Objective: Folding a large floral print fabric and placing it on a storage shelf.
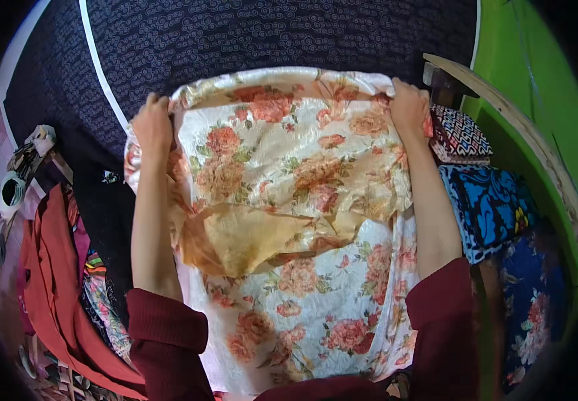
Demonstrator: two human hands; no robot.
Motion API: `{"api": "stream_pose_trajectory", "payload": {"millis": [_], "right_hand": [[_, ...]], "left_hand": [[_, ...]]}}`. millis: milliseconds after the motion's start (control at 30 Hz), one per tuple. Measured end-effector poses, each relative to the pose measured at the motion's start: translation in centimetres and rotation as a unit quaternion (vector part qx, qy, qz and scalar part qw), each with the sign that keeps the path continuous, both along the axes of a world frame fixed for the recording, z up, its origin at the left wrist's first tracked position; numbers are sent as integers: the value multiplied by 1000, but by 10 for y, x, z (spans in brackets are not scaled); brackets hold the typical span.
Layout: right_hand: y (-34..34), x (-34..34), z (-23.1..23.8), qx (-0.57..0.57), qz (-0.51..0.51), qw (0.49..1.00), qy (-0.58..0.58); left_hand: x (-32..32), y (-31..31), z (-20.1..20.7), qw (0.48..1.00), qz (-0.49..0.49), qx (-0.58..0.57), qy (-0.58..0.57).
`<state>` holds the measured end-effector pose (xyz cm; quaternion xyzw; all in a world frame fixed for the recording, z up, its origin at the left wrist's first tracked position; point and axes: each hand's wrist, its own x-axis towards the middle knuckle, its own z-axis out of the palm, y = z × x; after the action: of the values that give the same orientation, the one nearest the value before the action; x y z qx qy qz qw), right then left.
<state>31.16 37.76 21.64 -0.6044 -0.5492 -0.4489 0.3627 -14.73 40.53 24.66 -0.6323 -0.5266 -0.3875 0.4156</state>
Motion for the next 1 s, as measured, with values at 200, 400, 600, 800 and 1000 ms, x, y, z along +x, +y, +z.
{"api": "stream_pose_trajectory", "payload": {"millis": [200,400,600,800,1000], "right_hand": [[24,1,-133,-253,-15,967,21],[20,-26,-222,-301,61,944,117],[-12,-32,-230,-539,298,758,218],[-92,-49,-219,-668,309,673,-72],[-93,-60,-239,-612,313,724,58]], "left_hand": [[-6,22,-144,983,26,-175,47],[-1,30,-238,957,50,-287,8],[31,-12,-233,763,-131,-632,34],[29,-104,-174,599,-102,-782,139],[-38,-113,-236,737,-82,-629,234]]}}
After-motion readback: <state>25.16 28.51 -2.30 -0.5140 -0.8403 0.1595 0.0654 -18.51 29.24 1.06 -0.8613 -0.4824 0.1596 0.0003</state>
